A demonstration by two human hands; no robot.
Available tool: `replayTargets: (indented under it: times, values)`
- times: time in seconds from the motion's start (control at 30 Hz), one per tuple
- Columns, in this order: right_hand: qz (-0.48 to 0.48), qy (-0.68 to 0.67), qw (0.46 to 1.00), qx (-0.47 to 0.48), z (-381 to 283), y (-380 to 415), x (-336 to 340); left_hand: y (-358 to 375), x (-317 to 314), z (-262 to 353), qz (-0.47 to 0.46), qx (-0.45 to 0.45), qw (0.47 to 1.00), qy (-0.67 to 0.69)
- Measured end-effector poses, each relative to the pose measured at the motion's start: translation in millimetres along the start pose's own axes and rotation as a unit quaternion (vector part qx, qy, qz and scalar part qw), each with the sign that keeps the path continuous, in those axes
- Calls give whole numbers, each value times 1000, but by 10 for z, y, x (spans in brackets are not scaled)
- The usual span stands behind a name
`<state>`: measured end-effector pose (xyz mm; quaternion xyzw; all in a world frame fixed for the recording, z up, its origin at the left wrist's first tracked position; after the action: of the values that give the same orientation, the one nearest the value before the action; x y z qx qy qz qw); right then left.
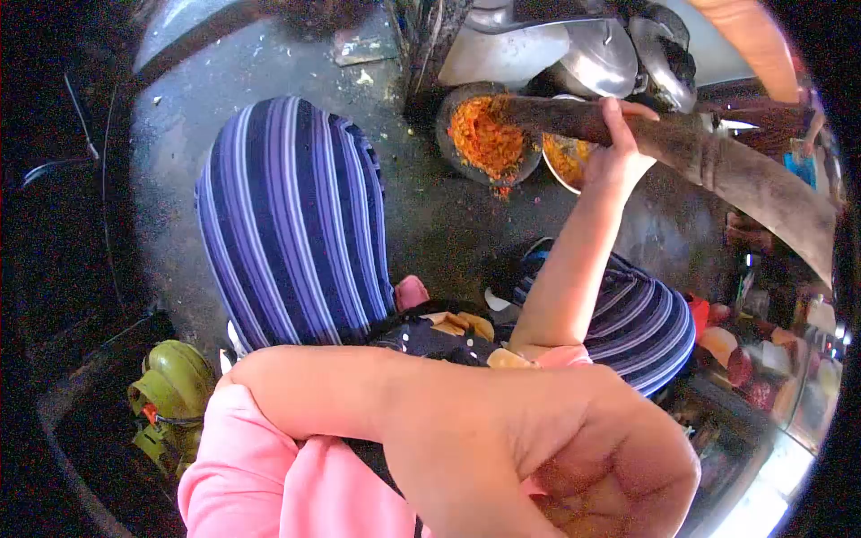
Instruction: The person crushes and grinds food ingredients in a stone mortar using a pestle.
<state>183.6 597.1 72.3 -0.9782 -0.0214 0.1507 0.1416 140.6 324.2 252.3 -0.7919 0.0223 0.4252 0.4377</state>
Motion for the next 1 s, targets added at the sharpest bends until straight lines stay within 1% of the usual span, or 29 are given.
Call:
replayTargets:
  times: [0.03, 0.07, 0.1, 0.13, 0.17, 0.23, 0.27, 0.3, 0.33, 0.37, 0.4, 0.43, 0.47, 0.5, 0.53, 0.57, 0.6, 0.63, 0.67, 0.7, 0.73, 0.77, 0.8, 0.83, 0.87, 0.9, 0.97, 1.0]
  values:
    - [2, 15, 1000, 5, 20, -3, -3, -15, -91, -40, 0, -1, 1000, 4]
    - [5, 28, 1000, 9, 48, -3, -33, -34, -56, -23, 106, -55, 992, 25]
    - [43, 29, 999, 3, 286, 78, 11, 20, 52, 7, 211, -108, 971, 43]
    - [64, 47, 996, -28, 628, 236, 21, 19, 83, -7, 213, -108, 970, 43]
    - [86, 65, 992, -59, 937, 390, 110, -13, 69, 3, 167, -123, 978, 32]
    - [24, 15, 997, -74, 1311, 437, 246, -55, 71, 48, 75, -155, 985, 4]
    - [49, 22, 996, -70, 1109, 433, 192, -48, 49, 79, 31, -173, 984, -10]
    - [127, -59, 987, -75, 893, 501, 139, -27, -14, 105, -10, -189, 982, -22]
    - [73, -38, 997, -6, 713, 291, 135, -36, -124, 182, -9, -189, 982, -25]
    - [54, 14, 998, -14, 471, 168, 92, -60, -60, 177, 130, -114, 983, -60]
    - [22, -57, 998, -23, 298, 66, 9, 26, 107, 122, 267, -36, 959, -88]
    - [15, 2, 999, 37, -37, 10, -13, -2, 205, 50, 268, -38, 959, -81]
    - [17, -15, 999, 34, -106, -29, 6, -136, 108, 131, 127, -163, 978, -29]
    - [19, -34, 999, 33, -145, -61, 34, -101, -44, 303, -18, -282, 959, 22]
    - [26, -51, 998, 19, -23, -76, 69, -16, 65, 322, -18, -278, 960, 23]
    - [59, 69, 995, 49, 71, -35, 154, 43, -21, 308, -80, -205, 965, -141]
    - [73, 24, 997, -21, 445, 49, 191, 143, -59, 267, -141, -124, 935, -301]
    - [126, 11, 989, -75, 824, 230, 275, 265, -54, 174, -200, -37, 870, -450]
    - [131, -5, 990, -42, 1077, 328, 351, 383, -32, 4, -252, 51, 772, -582]
    - [81, -35, 994, -71, 1335, 337, 440, 195, -362, 266, -122, -110, 599, -784]
    - [88, -31, 994, -59, 1208, 287, 411, 125, -493, 213, -106, -60, 441, -889]
    - [99, -22, 993, -53, 1045, 294, 406, 79, -496, 185, -82, -9, 273, -958]
    - [98, -24, 994, -32, 823, 216, 367, 37, -497, 66, -84, -4, 274, -958]
    - [95, -26, 995, -9, 577, 115, 336, 24, -488, -17, -41, -24, 230, -972]
    - [51, -41, 998, -11, 386, -13, 272, 14, -502, -9, 6, -45, 186, -981]
    - [29, -63, 998, -2, 255, -102, 249, -17, -500, -32, 24, -45, 166, -985]
    - [15, -62, 998, -21, 43, -134, 182, -118, -388, -127, 24, -18, 160, -987]
    - [15, -53, 998, -36, 53, -89, 142, -138, -326, -157, 24, 0, 157, -987]
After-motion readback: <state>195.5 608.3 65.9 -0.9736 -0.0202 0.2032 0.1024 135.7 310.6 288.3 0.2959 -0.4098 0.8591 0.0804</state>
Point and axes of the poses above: each hand's wrist, its own y-axis away from the middle knuckle, its own x-axis out of the back of the hand, z = x × y, the point moved 10 cm from there along -y, towards the middle knuckle, and after that the axes turned 2 degrees about -x, right-handed, at the moved point
